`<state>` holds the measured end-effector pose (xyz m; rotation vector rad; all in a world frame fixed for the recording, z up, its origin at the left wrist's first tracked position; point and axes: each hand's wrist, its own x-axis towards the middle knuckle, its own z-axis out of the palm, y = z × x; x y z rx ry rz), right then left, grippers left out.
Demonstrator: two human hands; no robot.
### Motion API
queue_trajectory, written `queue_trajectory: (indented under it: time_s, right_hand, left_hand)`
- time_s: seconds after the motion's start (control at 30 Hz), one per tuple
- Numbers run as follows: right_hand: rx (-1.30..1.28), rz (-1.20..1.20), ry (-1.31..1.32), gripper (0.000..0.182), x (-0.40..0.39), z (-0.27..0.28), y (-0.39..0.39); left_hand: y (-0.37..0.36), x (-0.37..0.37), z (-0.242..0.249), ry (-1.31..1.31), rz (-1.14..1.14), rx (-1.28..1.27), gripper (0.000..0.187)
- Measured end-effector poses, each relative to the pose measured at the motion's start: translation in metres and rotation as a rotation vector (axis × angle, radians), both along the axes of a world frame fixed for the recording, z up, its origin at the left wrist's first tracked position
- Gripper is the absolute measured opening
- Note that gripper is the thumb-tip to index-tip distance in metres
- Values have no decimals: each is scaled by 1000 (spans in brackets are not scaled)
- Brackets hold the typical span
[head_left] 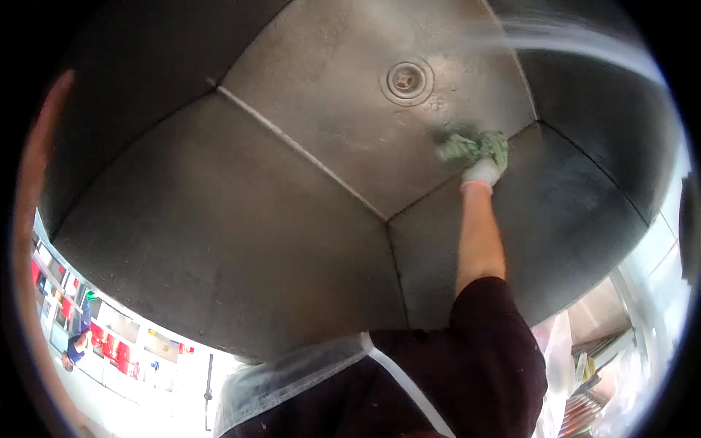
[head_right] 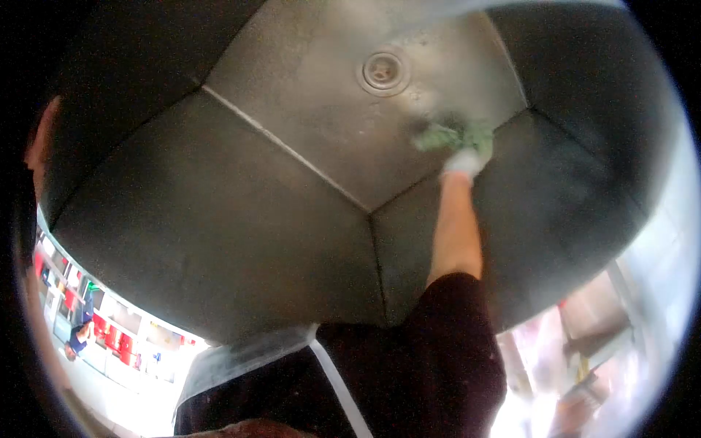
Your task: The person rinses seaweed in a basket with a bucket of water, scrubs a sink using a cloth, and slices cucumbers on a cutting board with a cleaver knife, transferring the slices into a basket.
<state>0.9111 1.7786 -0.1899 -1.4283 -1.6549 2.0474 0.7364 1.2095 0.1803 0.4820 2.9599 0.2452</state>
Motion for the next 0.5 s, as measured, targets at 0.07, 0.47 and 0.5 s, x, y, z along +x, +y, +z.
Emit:
queue_trajectory:
  time_s: [0.07, 0.47, 0.5]
  right_hand:
    - [440, 381, -503, 47, -11, -49, 41]
    - [1169, 1539, -483, 33, -130, -51, 77]
    - [1150, 1459, -469, 36, -107, -61, 87]
  left_hand:
    - [19, 1, 1, -3, 24, -20, 60]
    - [155, 19, 0, -67, 186, -95, 48]
    - [166, 19, -3, -65, 194, -95, 47]
